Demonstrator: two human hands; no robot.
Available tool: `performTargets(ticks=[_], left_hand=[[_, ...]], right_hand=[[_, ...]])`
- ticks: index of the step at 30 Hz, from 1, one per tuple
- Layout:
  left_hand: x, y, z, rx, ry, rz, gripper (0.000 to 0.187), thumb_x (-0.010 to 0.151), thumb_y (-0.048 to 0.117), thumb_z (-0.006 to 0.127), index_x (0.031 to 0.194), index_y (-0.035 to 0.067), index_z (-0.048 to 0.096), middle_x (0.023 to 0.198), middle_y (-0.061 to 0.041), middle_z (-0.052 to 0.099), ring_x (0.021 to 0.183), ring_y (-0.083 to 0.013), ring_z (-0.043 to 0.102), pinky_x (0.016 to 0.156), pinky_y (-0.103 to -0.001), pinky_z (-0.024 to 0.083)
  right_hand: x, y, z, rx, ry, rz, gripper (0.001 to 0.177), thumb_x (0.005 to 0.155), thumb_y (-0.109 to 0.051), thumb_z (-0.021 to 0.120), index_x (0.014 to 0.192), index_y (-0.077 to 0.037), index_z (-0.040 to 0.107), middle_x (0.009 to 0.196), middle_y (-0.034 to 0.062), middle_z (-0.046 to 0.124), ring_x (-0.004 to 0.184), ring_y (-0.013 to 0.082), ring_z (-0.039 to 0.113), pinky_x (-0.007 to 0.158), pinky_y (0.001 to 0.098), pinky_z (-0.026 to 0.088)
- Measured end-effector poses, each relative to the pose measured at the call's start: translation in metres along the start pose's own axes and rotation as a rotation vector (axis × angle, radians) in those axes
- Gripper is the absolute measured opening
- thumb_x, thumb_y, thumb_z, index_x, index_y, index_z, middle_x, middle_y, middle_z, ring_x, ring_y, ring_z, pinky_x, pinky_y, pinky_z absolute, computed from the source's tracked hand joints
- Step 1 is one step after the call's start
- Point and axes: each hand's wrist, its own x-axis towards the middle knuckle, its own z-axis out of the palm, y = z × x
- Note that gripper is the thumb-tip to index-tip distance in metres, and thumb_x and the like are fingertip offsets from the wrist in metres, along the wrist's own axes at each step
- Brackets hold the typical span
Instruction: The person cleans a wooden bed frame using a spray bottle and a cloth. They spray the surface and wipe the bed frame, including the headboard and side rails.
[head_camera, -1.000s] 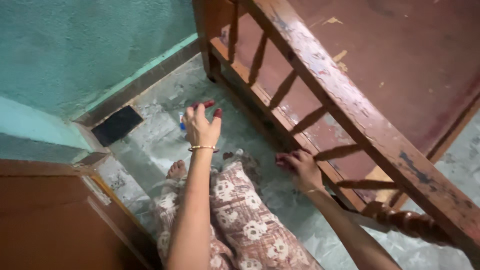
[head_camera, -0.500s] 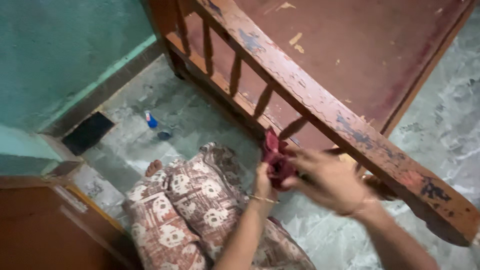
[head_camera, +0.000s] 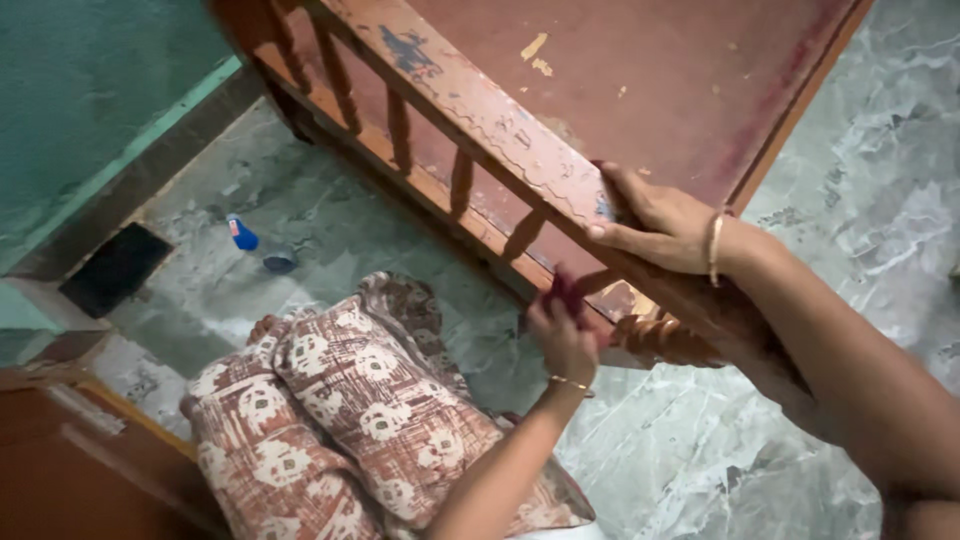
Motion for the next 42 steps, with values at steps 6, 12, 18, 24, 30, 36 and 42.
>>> performTargets(ticks=[6, 12, 18, 24, 30, 36, 42], left_hand=[[-0.087, -0.01, 0.053, 0.07, -0.241, 0.069, 0.065, 0.083, 0.001, 0.063, 0.145, -0.005, 0.045, 0.143, -0.02, 0.047, 0.132, -0.0405, 0.045, 0.114, -0.049, 0.034], [-0.104, 0.072, 0.039, -0.256, -0.352, -0.048, 0.066, 0.081, 0.004, 0.051, 0.146, 0.004, 0.044, 0.148, -0.02, 0.033, 0.129, -0.0398, 0.044, 0.106, -0.051, 0.045], [-0.05, 0.027, -0.007, 0.506, -0.336, 0.819, 0.037, 0.086, 0.004, 0.067, 0.121, -0.001, 0.056, 0.147, -0.027, 0.046, 0.138, -0.0458, 0.049, 0.116, -0.052, 0.048], [-0.042, -0.032, -0.012, 0.514, -0.277, 0.302, 0.041, 0.085, 0.003, 0.062, 0.126, 0.005, 0.064, 0.134, -0.027, 0.057, 0.118, -0.0476, 0.058, 0.103, -0.049, 0.049], [-0.007, -0.043, -0.039, -0.193, -0.283, -0.34, 0.053, 0.086, 0.004, 0.054, 0.139, 0.002, 0.056, 0.131, -0.022, 0.063, 0.115, -0.0369, 0.06, 0.101, -0.044, 0.048], [0.054, 0.004, -0.141, -1.042, -0.343, -0.646, 0.063, 0.094, 0.001, 0.048, 0.156, 0.014, 0.052, 0.134, -0.011, 0.064, 0.1, -0.0179, 0.057, 0.091, -0.031, 0.049], [0.155, 0.071, -0.217, -0.942, -0.328, -0.391, 0.047, 0.099, 0.007, 0.04, 0.142, 0.005, 0.057, 0.129, -0.002, 0.069, 0.118, -0.0109, 0.066, 0.102, -0.025, 0.055]], right_hand=[[-0.006, -0.014, -0.001, -0.056, 0.022, 0.087, 0.094, 0.091, -0.065, 0.051, 0.157, -0.003, 0.025, 0.127, 0.0365, 0.059, 0.122, 0.0481, 0.058, 0.103, 0.0498, 0.047], [-0.005, -0.008, 0.001, -0.121, 0.021, 0.078, 0.095, 0.093, -0.064, 0.048, 0.159, -0.001, 0.022, 0.133, 0.0378, 0.055, 0.124, 0.0491, 0.057, 0.105, 0.0494, 0.046], [-0.004, 0.002, 0.005, -0.096, 0.022, 0.105, 0.097, 0.089, -0.066, 0.048, 0.159, -0.002, 0.025, 0.133, 0.0354, 0.057, 0.127, 0.046, 0.057, 0.107, 0.0474, 0.046], [-0.041, -0.051, 0.007, -0.342, 0.539, -0.205, 0.072, 0.095, -0.042, 0.063, 0.151, 0.001, 0.047, 0.148, 0.0322, 0.052, 0.131, 0.0456, 0.054, 0.106, 0.0496, 0.048], [-0.1, -0.087, 0.075, -0.099, 0.573, -0.362, 0.056, 0.086, -0.021, 0.081, 0.138, -0.009, 0.061, 0.141, 0.0202, 0.06, 0.114, 0.0264, 0.069, 0.089, 0.0348, 0.062], [-0.049, -0.103, 0.201, 0.774, 0.611, -0.18, 0.088, 0.088, -0.014, 0.072, 0.159, -0.001, 0.021, 0.151, 0.0187, 0.046, 0.133, 0.0344, 0.053, 0.109, 0.043, 0.045], [0.047, -0.102, 0.222, 1.63, 0.342, 0.115, 0.063, 0.09, -0.005, 0.07, 0.148, 0.005, 0.047, 0.138, 0.0212, 0.058, 0.121, 0.0327, 0.06, 0.104, 0.0469, 0.049]])
